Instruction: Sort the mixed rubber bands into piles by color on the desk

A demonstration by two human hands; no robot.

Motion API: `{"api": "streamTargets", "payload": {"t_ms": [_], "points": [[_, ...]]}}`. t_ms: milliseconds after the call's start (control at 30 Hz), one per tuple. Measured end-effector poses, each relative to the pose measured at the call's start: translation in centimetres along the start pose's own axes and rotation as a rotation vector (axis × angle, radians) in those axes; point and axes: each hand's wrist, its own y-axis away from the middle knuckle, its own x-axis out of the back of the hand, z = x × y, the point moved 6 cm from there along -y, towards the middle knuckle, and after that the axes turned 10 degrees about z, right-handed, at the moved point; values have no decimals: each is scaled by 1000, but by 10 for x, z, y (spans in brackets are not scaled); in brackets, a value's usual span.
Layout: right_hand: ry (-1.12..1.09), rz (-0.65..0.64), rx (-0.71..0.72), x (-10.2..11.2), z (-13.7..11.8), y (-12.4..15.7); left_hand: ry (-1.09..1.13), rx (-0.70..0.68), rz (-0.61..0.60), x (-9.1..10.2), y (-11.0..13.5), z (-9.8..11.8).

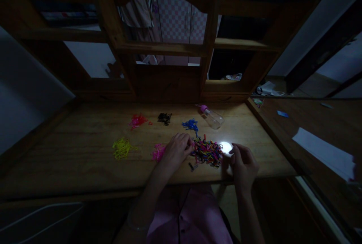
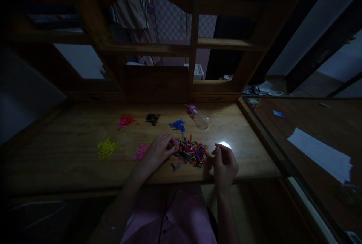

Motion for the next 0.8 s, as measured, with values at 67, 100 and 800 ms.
{"api": "streamTargets", "payload": {"t_ms": [67, 100, 800], "points": [[6, 9, 7, 0, 0, 0, 53, 31, 1, -1, -1, -1], [9, 10, 11, 0, 0, 0, 77, 47, 2, -1, -1, -1], [-2, -4, 18, 0, 3, 0, 460, 379, 56, -14, 0, -13]]}}
